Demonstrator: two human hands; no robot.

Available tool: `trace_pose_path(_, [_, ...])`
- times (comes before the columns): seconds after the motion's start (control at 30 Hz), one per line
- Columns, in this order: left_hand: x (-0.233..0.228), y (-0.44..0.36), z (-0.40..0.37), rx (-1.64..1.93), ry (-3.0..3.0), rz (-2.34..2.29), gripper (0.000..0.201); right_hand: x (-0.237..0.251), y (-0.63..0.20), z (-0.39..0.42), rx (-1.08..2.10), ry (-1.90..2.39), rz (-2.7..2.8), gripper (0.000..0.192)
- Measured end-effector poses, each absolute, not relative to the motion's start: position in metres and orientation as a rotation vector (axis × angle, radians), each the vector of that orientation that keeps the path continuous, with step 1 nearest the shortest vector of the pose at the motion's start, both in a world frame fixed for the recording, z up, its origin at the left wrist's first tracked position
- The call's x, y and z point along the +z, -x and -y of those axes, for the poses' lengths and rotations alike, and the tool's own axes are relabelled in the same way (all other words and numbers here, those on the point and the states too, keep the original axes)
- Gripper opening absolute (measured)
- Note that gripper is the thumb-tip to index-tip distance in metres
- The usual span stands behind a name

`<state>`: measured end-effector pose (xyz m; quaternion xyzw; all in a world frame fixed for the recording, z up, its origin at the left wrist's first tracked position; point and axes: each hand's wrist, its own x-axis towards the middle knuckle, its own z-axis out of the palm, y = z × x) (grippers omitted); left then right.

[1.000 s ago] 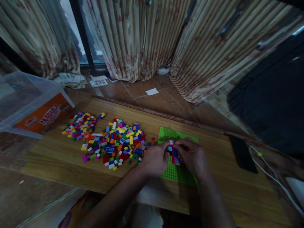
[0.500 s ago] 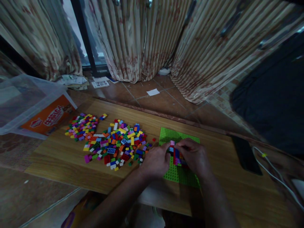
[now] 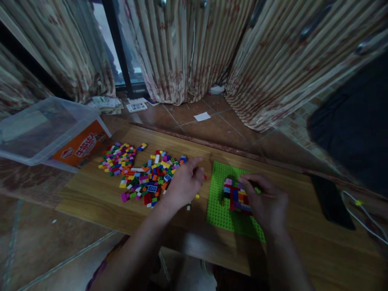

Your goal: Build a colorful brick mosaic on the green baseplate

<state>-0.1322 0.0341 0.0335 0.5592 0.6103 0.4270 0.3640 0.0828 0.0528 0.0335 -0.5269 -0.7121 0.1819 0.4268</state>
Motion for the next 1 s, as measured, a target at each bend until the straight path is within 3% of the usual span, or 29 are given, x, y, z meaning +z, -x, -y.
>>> trace_pose_path(0.2, [0.039,0.164,-0.039,1.304,-1.226,-1.746,0.037,0.035,-0.035,-0.028,0.768,1.116,2.203,0.011])
trace_pose_path(0.4, [0.040,0.166,-0.037,1.306,-1.239,-1.693,0.037,0.019,-0.006,-0.021,0.746,1.093,2.421,0.016])
trace_pose_path(0.7, [0.038,0.168,-0.034,1.276,-1.302,-1.685,0.036,0.004,0.003,-0.026,0.710,1.082,2.395,0.014])
trace_pose_path(1.0, [0.038,0.153,-0.031,1.111,-1.361,-1.595,0.038,0.036,-0.037,-0.038,0.805,1.207,1.931,0.010])
